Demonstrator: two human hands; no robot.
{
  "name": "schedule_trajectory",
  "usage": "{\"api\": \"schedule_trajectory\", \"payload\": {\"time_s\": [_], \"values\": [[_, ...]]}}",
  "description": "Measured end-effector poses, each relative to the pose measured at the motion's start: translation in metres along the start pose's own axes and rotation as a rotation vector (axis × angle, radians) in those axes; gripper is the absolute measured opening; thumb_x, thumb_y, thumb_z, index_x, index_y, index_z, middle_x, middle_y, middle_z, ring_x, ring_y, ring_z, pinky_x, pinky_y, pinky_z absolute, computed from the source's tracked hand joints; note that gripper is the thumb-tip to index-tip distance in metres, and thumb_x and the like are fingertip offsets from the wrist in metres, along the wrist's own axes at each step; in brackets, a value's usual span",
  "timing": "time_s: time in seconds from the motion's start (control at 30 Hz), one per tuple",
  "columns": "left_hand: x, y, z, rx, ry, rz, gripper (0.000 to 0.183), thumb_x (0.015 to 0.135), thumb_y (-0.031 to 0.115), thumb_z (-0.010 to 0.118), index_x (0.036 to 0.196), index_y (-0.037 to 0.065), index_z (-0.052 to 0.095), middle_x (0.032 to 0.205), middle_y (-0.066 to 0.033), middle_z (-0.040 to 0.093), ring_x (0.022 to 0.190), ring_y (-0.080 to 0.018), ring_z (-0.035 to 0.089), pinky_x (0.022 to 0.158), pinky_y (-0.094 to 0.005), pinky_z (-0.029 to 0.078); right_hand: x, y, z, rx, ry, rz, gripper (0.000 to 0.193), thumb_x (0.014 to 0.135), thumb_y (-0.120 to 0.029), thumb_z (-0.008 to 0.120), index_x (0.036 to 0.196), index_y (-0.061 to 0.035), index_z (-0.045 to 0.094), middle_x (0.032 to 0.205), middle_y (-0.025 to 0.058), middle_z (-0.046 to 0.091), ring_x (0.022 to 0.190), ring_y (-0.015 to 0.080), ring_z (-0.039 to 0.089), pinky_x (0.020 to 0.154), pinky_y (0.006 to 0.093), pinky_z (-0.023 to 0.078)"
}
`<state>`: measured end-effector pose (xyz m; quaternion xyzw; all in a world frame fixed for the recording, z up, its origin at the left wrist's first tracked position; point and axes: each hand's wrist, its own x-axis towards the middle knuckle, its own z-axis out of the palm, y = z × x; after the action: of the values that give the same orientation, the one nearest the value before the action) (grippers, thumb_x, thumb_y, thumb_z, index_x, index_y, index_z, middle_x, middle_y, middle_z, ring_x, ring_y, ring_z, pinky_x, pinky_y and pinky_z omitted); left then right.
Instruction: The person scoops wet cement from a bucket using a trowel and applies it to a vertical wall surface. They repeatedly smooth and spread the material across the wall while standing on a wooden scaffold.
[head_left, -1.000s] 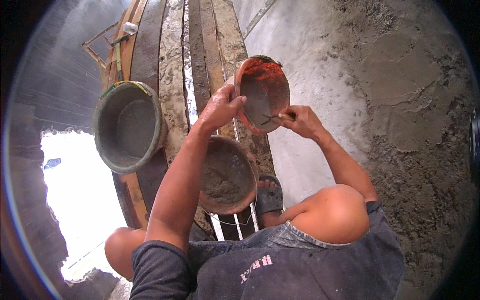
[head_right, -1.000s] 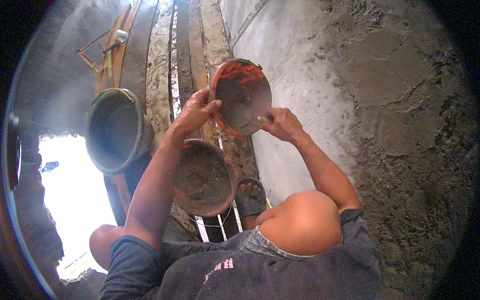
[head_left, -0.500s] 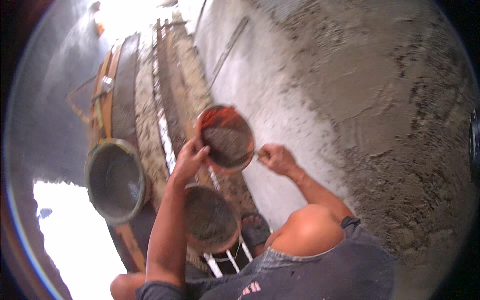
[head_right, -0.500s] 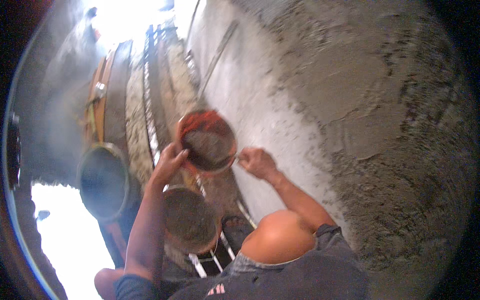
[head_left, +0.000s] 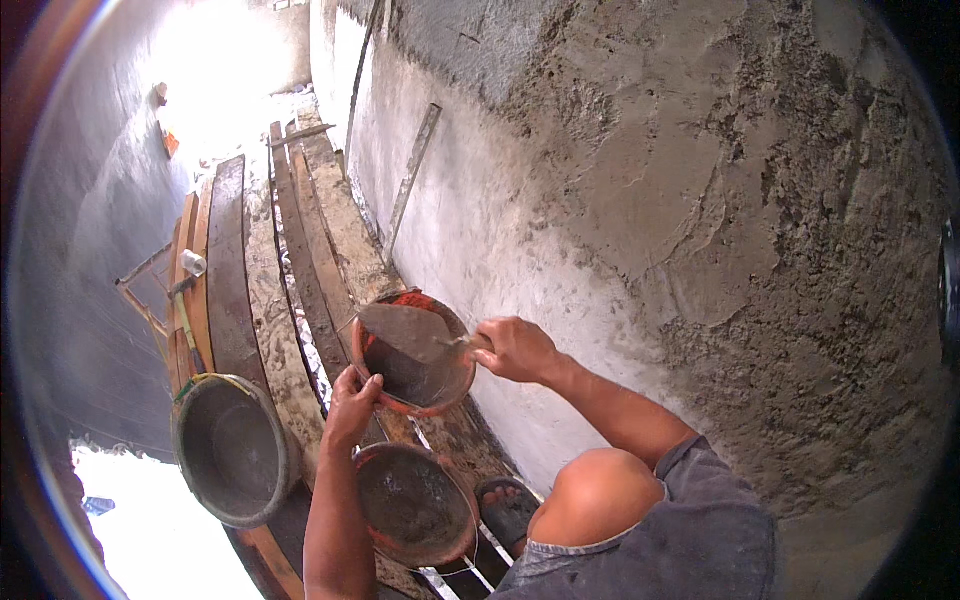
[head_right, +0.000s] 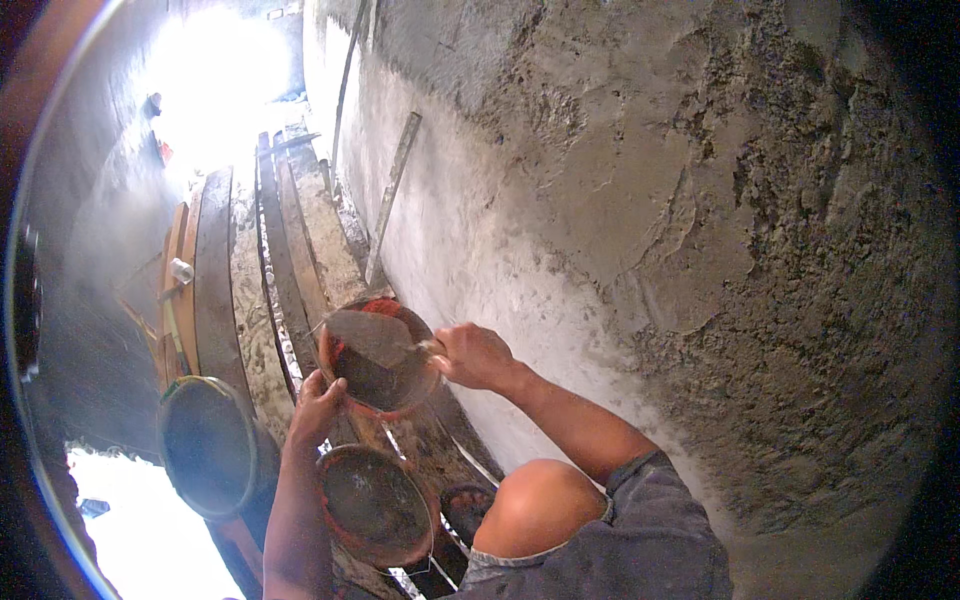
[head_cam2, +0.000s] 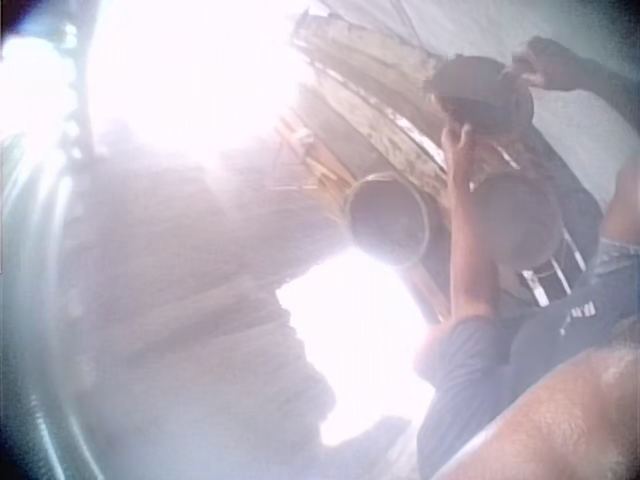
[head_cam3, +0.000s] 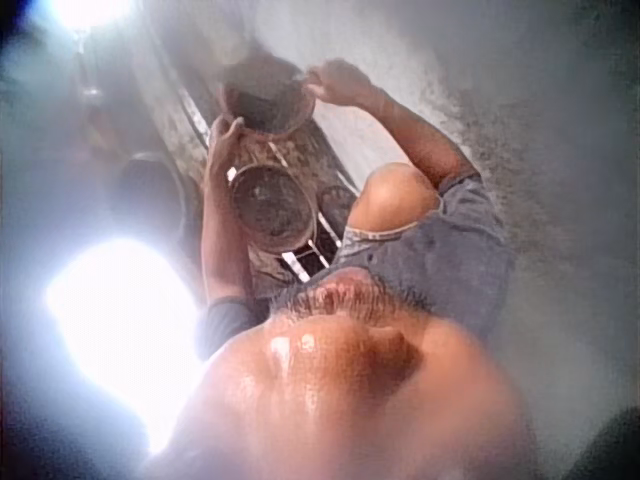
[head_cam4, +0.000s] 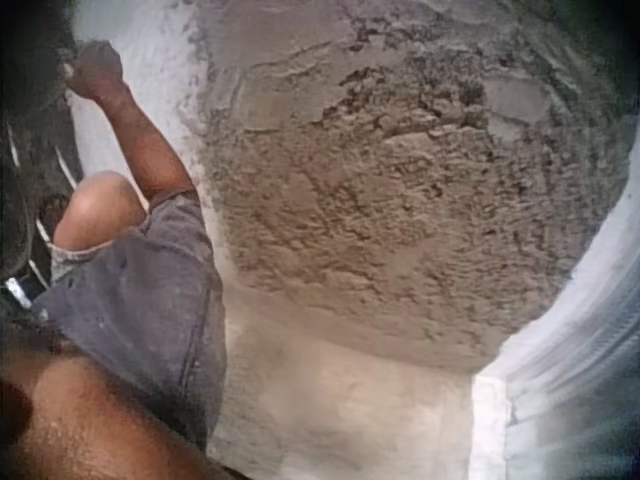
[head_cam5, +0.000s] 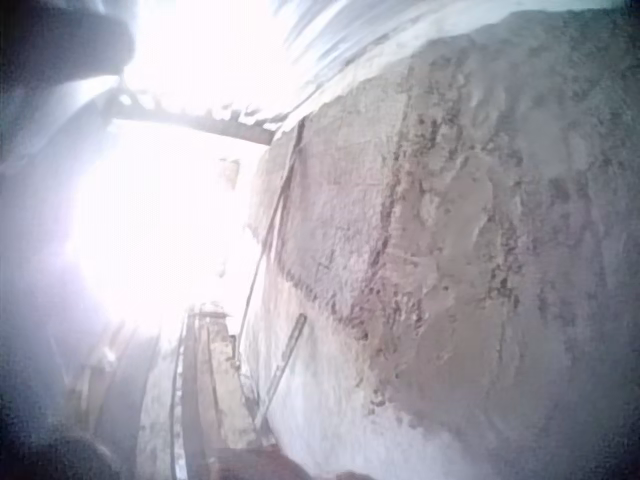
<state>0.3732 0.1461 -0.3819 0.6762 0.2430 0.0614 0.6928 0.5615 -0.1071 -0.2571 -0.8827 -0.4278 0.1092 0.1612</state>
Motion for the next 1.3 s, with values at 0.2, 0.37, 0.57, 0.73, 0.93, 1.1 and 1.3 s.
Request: {"api": "schedule_trajectory", "payload": {"time_s": [0.2, 0.37, 0.57, 0.73, 0.93, 1.1, 1.3], "values": [[-0.006, 0.005, -0.002, -0.048, 0.047, -0.031, 0.019, 0.102, 0.020, 0.066, 0.100, 0.003, 0.058, 0.085, -0.0018, 0.060, 0.074, -0.0127, 0.062, 0.065, -0.0298, 0.053, 0.056, -0.060, -0.104, 0.387, -0.052, -0.298, 0.039, 0.084, -0.030, 0.085, 0.098, 0.0030, 0.069, 0.075, 0.0130, 0.068, 0.069, 0.0212, 0.068, 0.063, 0.0368, 0.053], [-0.005, -0.009, -0.014, -0.126, 0.055, -0.018, 0.018, 0.102, 0.019, 0.066, 0.100, 0.003, 0.058, 0.084, -0.0017, 0.059, 0.074, -0.0133, 0.062, 0.065, -0.0298, 0.053, 0.118, -0.021, -0.159, 0.943, -0.265, -0.191, 0.028, 0.090, -0.021, 0.083, 0.103, 0.0010, 0.072, 0.078, 0.0044, 0.069, 0.059, 0.0078, 0.061, 0.047, 0.0248, 0.049], [-0.002, 0.001, 0.002, -0.106, 0.040, 0.013, 0.019, 0.100, 0.020, 0.067, 0.099, 0.004, 0.058, 0.084, -0.0019, 0.059, 0.073, -0.0130, 0.060, 0.064, -0.0320, 0.052, 0.067, 0.141, -0.250, 0.853, 0.865, 0.178, 0.016, 0.096, -0.018, 0.072, 0.083, -0.0092, 0.067, 0.068, -0.0018, 0.058, 0.051, 0.0094, 0.051, 0.045, 0.0255, 0.042], [0.001, -0.008, -0.005, -0.019, 0.055, 0.063, 0.021, 0.099, 0.021, 0.069, 0.099, 0.001, 0.061, 0.083, -0.0029, 0.061, 0.074, -0.0131, 0.060, 0.068, -0.0321, 0.051, -0.029, 0.078, -0.207, 0.163, 0.585, 0.349, 0.028, 0.091, -0.030, 0.078, 0.089, -0.0035, 0.069, 0.072, 0.0013, 0.063, 0.062, 0.0157, 0.060, 0.061, 0.0366, 0.053], [-0.009, 0.048, 0.023, 0.106, -0.080, 0.059, 0.025, 0.101, 0.020, 0.067, 0.114, 0.000, 0.063, 0.091, -0.0038, 0.065, 0.080, -0.0137, 0.061, 0.071, -0.0326, 0.050, -0.032, 0.014, -0.071, -0.459, -0.098, 0.220, 0.016, 0.085, -0.019, 0.070, 0.092, -0.0054, 0.076, 0.094, 0.0147, 0.076, 0.091, 0.0316, 0.076, 0.075, 0.0435, 0.060], [-0.002, 0.018, 0.033, 0.128, -0.071, 0.126, 0.023, 0.096, 0.018, 0.069, 0.105, -0.002, 0.062, 0.085, -0.0058, 0.062, 0.078, -0.0158, 0.060, 0.071, -0.0354, 0.051, 0.022, 0.030, 0.009, -0.725, -0.117, -0.199, 0.009, 0.078, -0.014, 0.070, 0.079, -0.0086, 0.077, 0.084, 0.0118, 0.076, 0.080, 0.0293, 0.077, 0.070, 0.0471, 0.061], [-0.002, 0.008, 0.028, 0.194, -0.001, 0.154, 0.023, 0.095, 0.017, 0.071, 0.104, -0.002, 0.063, 0.083, -0.0041, 0.061, 0.078, -0.0141, 0.060, 0.070, -0.0338, 0.050, 0.030, 0.029, 0.027, -0.368, -0.373, -0.203, 0.016, 0.083, -0.023, 0.073, 0.090, -0.0103, 0.078, 0.088, 0.0123, 0.077, 0.085, 0.0354, 0.075, 0.075, 0.0461, 0.059]]}}
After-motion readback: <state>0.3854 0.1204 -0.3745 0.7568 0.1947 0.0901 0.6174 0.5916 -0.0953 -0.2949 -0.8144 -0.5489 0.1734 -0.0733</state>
